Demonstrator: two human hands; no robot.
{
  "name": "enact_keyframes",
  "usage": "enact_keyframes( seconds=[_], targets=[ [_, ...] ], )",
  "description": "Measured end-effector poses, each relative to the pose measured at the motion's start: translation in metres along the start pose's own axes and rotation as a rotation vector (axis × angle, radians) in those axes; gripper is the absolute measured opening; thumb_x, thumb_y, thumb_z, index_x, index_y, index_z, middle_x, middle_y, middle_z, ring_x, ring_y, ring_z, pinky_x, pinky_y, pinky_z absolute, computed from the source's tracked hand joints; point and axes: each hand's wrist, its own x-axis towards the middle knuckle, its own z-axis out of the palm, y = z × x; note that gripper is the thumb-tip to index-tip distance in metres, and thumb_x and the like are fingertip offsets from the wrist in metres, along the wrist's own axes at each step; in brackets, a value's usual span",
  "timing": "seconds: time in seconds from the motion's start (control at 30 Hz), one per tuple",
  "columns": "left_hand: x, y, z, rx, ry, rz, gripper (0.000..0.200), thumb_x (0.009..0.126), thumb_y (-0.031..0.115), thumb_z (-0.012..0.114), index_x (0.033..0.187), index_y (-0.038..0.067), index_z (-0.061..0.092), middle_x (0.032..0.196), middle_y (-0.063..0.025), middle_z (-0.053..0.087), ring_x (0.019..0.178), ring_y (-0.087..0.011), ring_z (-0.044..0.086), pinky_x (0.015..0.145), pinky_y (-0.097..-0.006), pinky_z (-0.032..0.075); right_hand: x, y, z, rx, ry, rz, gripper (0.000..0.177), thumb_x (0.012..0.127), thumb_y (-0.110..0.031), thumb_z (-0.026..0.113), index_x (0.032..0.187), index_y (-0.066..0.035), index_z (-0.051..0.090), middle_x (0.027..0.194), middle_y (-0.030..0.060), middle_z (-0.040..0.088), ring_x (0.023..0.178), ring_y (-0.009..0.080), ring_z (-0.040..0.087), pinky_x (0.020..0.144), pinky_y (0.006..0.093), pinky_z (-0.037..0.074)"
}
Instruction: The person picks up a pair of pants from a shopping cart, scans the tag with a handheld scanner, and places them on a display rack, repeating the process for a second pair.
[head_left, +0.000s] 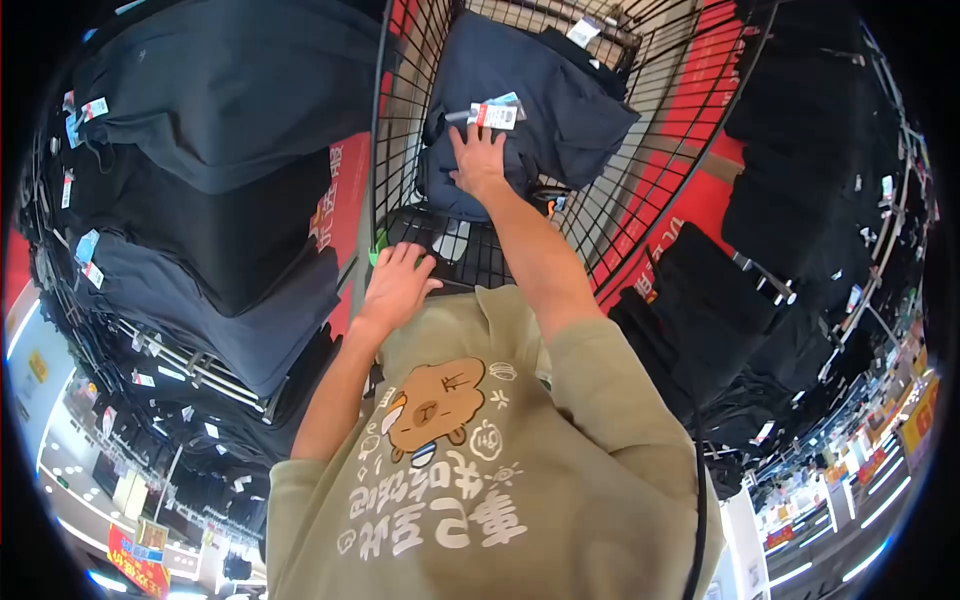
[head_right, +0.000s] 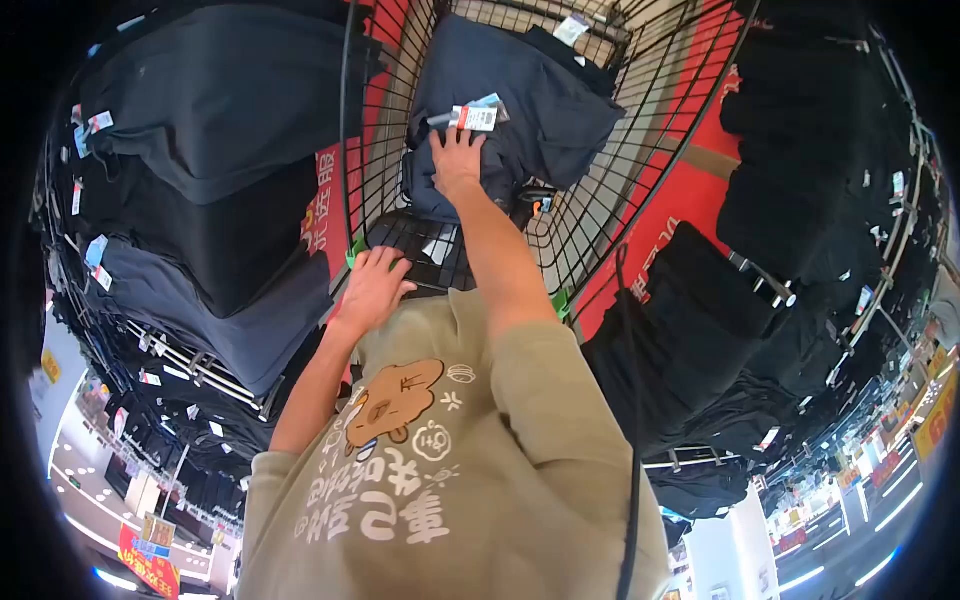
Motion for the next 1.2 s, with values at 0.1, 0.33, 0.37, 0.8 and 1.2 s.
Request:
enact_keyframes(
  seconds=[0.1, 0.33, 0.37, 0.8, 1.2],
  targets=[
    [0.044, 0.003, 0.008, -0.041, 0.084, 0.025, 0.033, 0.090, 0.033, 0.057, 0.109, 0.005, 0.057, 0.116, -0.0121, 0.053, 0.113, -0.0277, 0.046, 0.095, -0.0409, 0.034, 0.031, 0.052, -0.005, -0.291, 0.014, 0.049, 0.077, 0.072, -0.022, 0.073, 0.140, -0.017, 0.038, 0.145, 0.0235, 0.034, 0.129, 0.0392, 0.042, 0.090, 0.0583, 0.045],
    [0.017, 0.001, 0.000, -0.111, 0.037, 0.005, 0.034, 0.089, 0.031, 0.059, 0.111, 0.005, 0.056, 0.122, -0.0127, 0.052, 0.116, -0.0295, 0.045, 0.097, -0.0396, 0.033, -0.018, 0.093, -0.013, 0.869, 0.475, 0.232, 0.039, 0.080, -0.005, 0.057, 0.119, -0.005, 0.060, 0.101, 0.0236, 0.065, 0.092, 0.0364, 0.065, 0.082, 0.0371, 0.049],
    [0.017, 0.000, 0.000, -0.191, 0.026, -0.012, 0.037, 0.089, 0.030, 0.060, 0.115, 0.004, 0.055, 0.127, -0.0136, 0.050, 0.119, -0.0309, 0.045, 0.100, -0.0400, 0.034, -0.028, 0.093, -0.012, 0.974, 0.473, 0.224, 0.043, 0.080, -0.003, 0.057, 0.122, -0.001, 0.057, 0.101, 0.0251, 0.065, 0.093, 0.0384, 0.064, 0.083, 0.0377, 0.048],
    [0.071, 0.031, -0.091, -1.696, 0.523, -0.165, 0.043, 0.079, 0.009, 0.074, 0.117, 0.000, 0.056, 0.110, -0.0081, 0.064, 0.096, -0.0167, 0.063, 0.086, -0.0335, 0.052, -0.195, -0.038, -0.137, 0.933, 0.516, -0.318, 0.021, 0.083, -0.004, 0.062, 0.102, 0.002, 0.057, 0.082, 0.0172, 0.062, 0.072, 0.0332, 0.062, 0.068, 0.0392, 0.050],
    [0.020, 0.008, -0.149, -1.854, 0.389, 0.098, 0.068, 0.078, 0.011, 0.076, 0.137, 0.006, 0.042, 0.123, -0.0075, 0.058, 0.118, -0.0205, 0.053, 0.103, -0.0372, 0.042, -0.124, 0.006, -0.113, 2.151, -0.194, -0.038, 0.061, 0.090, -0.027, 0.061, 0.140, 0.001, 0.040, 0.140, 0.0104, 0.044, 0.131, 0.0200, 0.041, 0.109, 0.0346, 0.033]
  ],
)
